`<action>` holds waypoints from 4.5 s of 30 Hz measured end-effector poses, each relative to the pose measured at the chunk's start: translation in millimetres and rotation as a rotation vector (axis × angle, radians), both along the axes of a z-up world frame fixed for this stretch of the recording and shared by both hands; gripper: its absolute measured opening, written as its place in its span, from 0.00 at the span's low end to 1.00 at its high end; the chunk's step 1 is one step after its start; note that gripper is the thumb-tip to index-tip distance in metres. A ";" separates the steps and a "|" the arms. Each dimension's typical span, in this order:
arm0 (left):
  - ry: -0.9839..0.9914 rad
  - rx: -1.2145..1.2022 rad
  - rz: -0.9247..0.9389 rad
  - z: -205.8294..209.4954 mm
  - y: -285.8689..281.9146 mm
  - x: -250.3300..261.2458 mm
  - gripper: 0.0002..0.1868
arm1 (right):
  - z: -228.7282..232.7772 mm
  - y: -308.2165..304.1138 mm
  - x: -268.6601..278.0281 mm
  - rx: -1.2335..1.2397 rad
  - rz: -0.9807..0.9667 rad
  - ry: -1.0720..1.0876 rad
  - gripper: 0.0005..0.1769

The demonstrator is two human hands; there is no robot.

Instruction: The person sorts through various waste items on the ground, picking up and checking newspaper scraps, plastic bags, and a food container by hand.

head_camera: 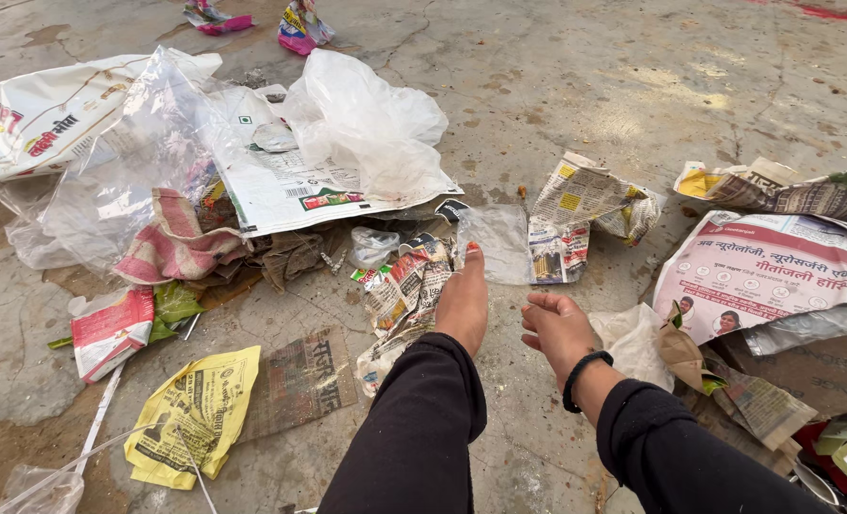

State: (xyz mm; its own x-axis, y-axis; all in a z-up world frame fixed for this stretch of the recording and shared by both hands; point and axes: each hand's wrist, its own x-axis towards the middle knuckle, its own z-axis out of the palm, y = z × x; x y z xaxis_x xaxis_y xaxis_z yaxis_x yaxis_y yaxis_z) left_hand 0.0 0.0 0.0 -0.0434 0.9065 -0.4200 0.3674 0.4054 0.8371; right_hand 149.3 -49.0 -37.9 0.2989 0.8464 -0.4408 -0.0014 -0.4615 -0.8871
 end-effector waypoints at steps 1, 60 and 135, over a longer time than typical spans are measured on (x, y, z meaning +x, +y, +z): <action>-0.036 0.051 0.063 1.7 -3.1 -7.2 0.45 | -1.2 -0.9 -8.2 -0.005 0.028 0.045 0.32; -0.431 -0.290 0.519 26.6 -23.8 59.5 0.49 | 74.6 22.3 10.3 0.063 0.220 -0.132 0.44; -0.727 -0.374 -0.141 1.9 -6.1 239.6 0.49 | 105.2 -26.1 172.2 0.389 -0.111 -0.805 0.14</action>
State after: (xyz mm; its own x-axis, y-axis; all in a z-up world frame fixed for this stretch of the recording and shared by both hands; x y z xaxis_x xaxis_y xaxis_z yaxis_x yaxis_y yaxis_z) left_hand 239.6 -6.1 1.9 0.4592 0.6779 -0.5741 -0.1454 0.6949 0.7042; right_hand 321.5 -75.1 67.3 0.4824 0.8400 0.2484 0.6611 -0.1630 -0.7324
